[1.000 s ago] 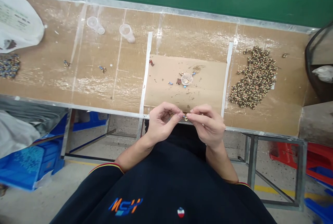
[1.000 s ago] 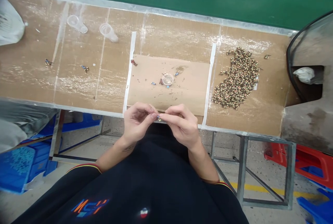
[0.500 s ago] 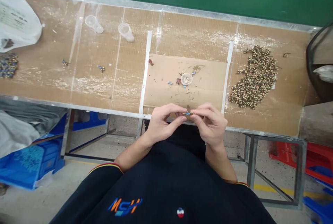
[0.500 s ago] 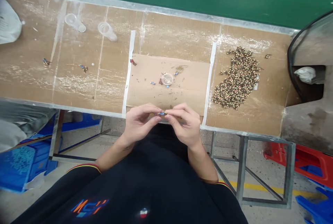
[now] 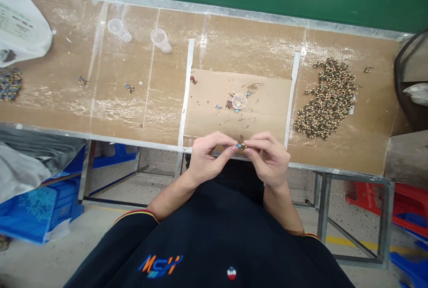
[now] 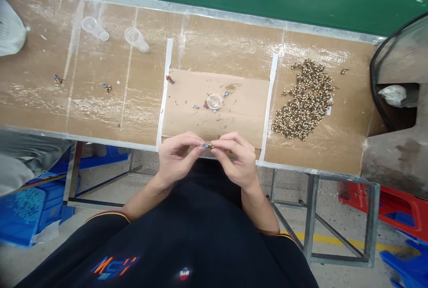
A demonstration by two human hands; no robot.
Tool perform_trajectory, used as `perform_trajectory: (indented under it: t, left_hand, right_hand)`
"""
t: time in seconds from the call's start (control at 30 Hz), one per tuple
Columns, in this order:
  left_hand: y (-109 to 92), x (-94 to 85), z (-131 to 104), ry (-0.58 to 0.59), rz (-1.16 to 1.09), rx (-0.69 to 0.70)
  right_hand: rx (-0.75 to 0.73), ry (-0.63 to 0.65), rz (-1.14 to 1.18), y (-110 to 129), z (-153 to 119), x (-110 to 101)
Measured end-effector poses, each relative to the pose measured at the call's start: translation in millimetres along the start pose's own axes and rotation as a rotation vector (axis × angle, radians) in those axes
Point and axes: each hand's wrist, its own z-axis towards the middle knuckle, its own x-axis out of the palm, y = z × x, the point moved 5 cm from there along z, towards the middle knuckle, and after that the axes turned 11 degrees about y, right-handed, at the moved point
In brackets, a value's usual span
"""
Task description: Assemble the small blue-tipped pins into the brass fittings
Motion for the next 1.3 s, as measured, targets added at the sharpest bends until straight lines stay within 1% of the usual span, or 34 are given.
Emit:
perform_trajectory:
  t: [0.1, 0.2, 0.3, 0.5, 0.63, 0.8, 1.07, 1.3]
  left_hand:
    - [0, 0.7, -1, -0.006, 0.001, 0.015]
    - [-2, 0.8, -1, -0.019, 0.009, 0.065]
    - [-4, 1.4, -1, -0.02, 0.034, 0.109]
    - [-9, 1.7, 0, 0.005, 0.086, 0.15]
    - [-11, 1.8, 1, 0.059, 0.1, 0.146]
    - [-12, 2.1, 2, 0.113, 0.081, 0.141]
    - [-13, 2.6, 2, 0.121, 0.042, 0.15]
    - [-11, 3.0, 1, 0.114, 0.045, 0.128]
  right_hand:
    - [0.009, -0.039, -0.009, 0, -1, -1]
    - [-0.002, -0.058, -0.005, 0, -2, -2]
    - [-0.006, -0.016, -0.009, 1, -1, -1]
    - [-0.037, 0.04, 0.028, 6, 2, -1]
    - [-0.04, 0.085, 0.043, 10, 3, -1]
    - [-0.042, 0.111, 0.047, 13, 4, -3]
    - [-0.021, 0.14, 0.084, 13, 5, -3]
    - [-0.008, 0.126, 0.073, 10, 4, -2]
